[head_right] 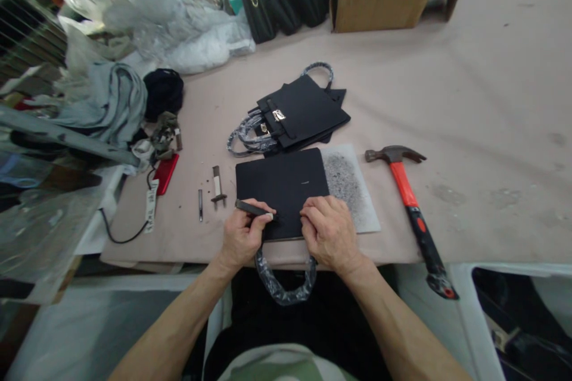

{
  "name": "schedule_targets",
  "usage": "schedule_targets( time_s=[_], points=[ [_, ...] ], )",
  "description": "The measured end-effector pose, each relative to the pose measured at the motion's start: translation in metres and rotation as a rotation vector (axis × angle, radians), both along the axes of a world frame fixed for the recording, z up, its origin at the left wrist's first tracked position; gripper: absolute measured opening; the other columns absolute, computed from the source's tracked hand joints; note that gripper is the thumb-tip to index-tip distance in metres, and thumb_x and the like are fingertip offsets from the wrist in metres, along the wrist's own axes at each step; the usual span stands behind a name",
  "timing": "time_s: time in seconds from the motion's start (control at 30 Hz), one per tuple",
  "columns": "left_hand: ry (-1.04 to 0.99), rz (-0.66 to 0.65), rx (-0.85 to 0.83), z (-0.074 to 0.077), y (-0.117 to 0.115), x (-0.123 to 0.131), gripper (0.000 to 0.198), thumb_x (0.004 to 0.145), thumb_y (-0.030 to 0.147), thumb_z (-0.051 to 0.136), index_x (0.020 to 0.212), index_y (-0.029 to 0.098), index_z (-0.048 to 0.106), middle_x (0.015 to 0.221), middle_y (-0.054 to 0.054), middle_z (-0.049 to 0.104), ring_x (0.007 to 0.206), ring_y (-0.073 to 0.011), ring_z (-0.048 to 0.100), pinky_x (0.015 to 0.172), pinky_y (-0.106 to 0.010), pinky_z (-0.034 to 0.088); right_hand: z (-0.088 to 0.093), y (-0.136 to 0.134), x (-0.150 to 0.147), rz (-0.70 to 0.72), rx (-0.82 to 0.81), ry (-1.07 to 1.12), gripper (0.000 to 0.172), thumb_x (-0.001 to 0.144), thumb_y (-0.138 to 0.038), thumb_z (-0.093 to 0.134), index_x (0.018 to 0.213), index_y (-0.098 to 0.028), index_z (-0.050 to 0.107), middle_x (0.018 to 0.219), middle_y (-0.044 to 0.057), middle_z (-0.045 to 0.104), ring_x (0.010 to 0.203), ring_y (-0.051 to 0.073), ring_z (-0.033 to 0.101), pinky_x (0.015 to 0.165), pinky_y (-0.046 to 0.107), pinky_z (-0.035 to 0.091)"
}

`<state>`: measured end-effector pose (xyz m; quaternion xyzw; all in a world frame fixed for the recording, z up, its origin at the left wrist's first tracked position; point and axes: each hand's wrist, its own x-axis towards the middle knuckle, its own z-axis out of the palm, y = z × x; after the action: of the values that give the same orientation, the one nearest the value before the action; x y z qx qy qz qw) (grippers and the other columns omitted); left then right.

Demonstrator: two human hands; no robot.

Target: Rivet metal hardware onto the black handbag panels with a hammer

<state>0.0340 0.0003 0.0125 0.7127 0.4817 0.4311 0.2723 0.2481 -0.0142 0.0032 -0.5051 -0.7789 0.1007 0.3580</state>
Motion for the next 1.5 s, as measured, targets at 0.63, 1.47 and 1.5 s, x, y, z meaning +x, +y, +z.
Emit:
schedule_targets(
  time_s=[0.63, 1.47, 1.5],
  points=[
    [0.050, -0.035, 0.107, -0.006, -0.003, -0.002, 0.008, 0.092, 0.016, 0.064, 0.099, 0.017, 0.064, 0.095, -0.004, 0.072, 0.087, -0.0161, 0.071, 0.082, -0.026, 0.057, 0.008, -0.045, 0.087, -0.417, 0.141, -0.016, 0.009, 0.091, -0.024, 0.060, 0.089, -0.018, 0.066, 0.096, 0.011, 0.071, 0.092, 0.026, 0.066, 0.085, 0.043, 0.052],
    [0.057, -0.113, 0.071, 0.002, 0.002, 0.007, 0.005, 0.091, 0.019, 0.060, 0.096, 0.019, 0.062, 0.090, -0.005, 0.071, 0.081, -0.0175, 0.070, 0.075, -0.027, 0.058, 0.008, -0.019, 0.151, -0.678, -0.557, -0.306, 0.026, 0.080, -0.037, 0.057, 0.092, -0.016, 0.067, 0.073, 0.016, 0.067, 0.057, 0.029, 0.060, 0.051, 0.039, 0.041],
    [0.057, -0.119, 0.063, 0.002, 0.002, 0.007, 0.005, 0.091, 0.018, 0.059, 0.095, 0.019, 0.062, 0.088, -0.005, 0.071, 0.080, -0.0176, 0.070, 0.075, -0.027, 0.057, 0.012, -0.014, 0.152, -0.616, -0.620, -0.144, 0.018, 0.077, -0.034, 0.059, 0.084, -0.019, 0.064, 0.066, 0.013, 0.064, 0.053, 0.027, 0.057, 0.048, 0.038, 0.040]
  ],
)
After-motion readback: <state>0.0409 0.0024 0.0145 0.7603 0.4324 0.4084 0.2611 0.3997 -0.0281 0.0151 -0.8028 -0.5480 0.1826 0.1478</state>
